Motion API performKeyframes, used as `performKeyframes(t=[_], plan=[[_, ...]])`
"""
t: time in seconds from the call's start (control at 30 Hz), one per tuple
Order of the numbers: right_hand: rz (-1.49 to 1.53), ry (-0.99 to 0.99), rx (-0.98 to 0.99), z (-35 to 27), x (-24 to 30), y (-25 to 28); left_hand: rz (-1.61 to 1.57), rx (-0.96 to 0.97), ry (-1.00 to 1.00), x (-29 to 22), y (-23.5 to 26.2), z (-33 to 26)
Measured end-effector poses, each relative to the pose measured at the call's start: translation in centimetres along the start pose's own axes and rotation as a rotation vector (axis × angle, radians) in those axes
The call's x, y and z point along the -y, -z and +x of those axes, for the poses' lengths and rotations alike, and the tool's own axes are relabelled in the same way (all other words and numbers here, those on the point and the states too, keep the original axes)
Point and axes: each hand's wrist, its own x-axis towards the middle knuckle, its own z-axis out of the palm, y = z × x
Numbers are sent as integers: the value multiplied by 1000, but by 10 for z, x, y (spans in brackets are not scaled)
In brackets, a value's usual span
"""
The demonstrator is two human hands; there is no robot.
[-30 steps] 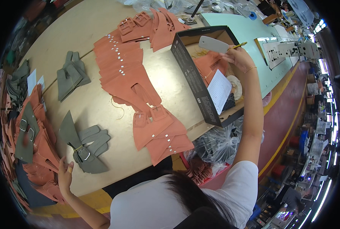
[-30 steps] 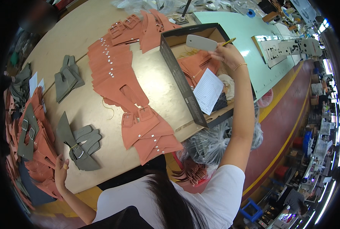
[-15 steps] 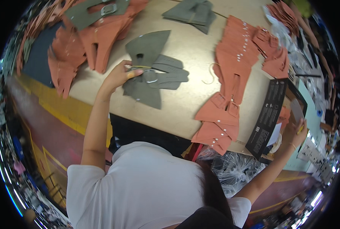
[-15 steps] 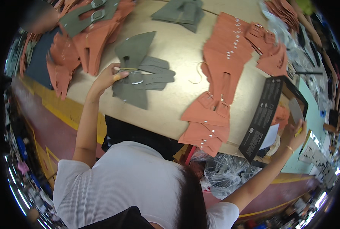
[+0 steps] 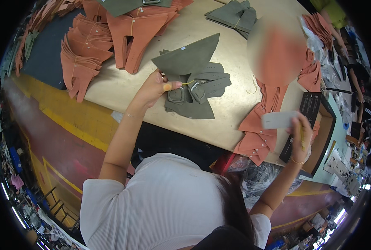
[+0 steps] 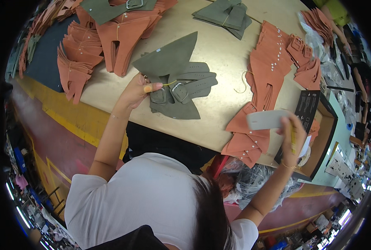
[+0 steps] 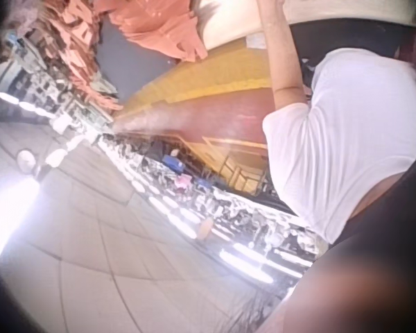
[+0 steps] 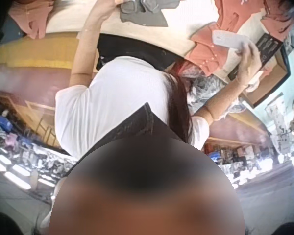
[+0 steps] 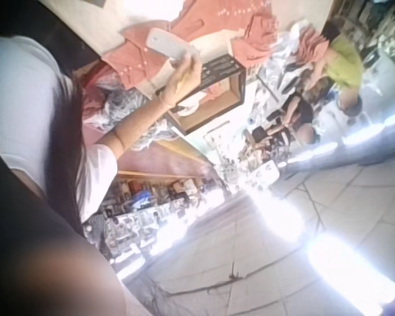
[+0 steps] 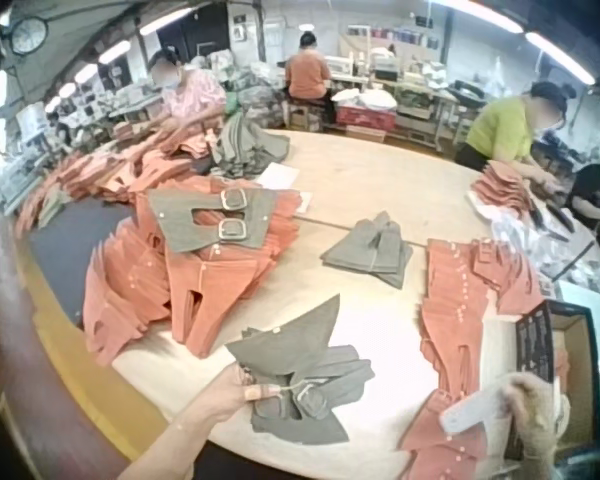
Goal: The person handles stacks of green and pink leather belt components, places them into plastic bags, and moves the bags into a red basket. The person also uses a pencil to mark or adjust items on the table. The workspace contains piles of leather pieces and a cardboard box.
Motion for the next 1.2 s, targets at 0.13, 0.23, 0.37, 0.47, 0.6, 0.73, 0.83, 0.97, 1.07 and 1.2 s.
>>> performKeyframes(t=[0.13,0.23,0.37,0.47,0.6,0.73,0.83,0.97,1.07,1.2], plan=[[-134,59,253,-1,19,-75,-119,46,-7,-3,11,-7],[-229,209,337,3,25,-110,-82,51,-71,-15,13,-19],[-186,91,354,8,20,-138,83,-118,-286,-42,4,-46],[-143,330,215,11,6,-155,584,-94,-811,-64,8,-59],[-78,159,162,9,-13,-170,1047,-117,-1145,-52,10,-61],[-104,194,52,3,-19,-181,1363,3,-837,-3,8,-48],[-240,273,-45,-1,-16,-191,1471,8,-727,19,13,-42],[-341,262,-128,-9,-12,-204,1350,-138,-690,25,5,-35],[-382,295,-168,-10,-11,-208,1319,-287,-621,26,-20,-25],[-381,298,-199,-10,-12,-210,1471,-377,-364,28,-57,-8]])
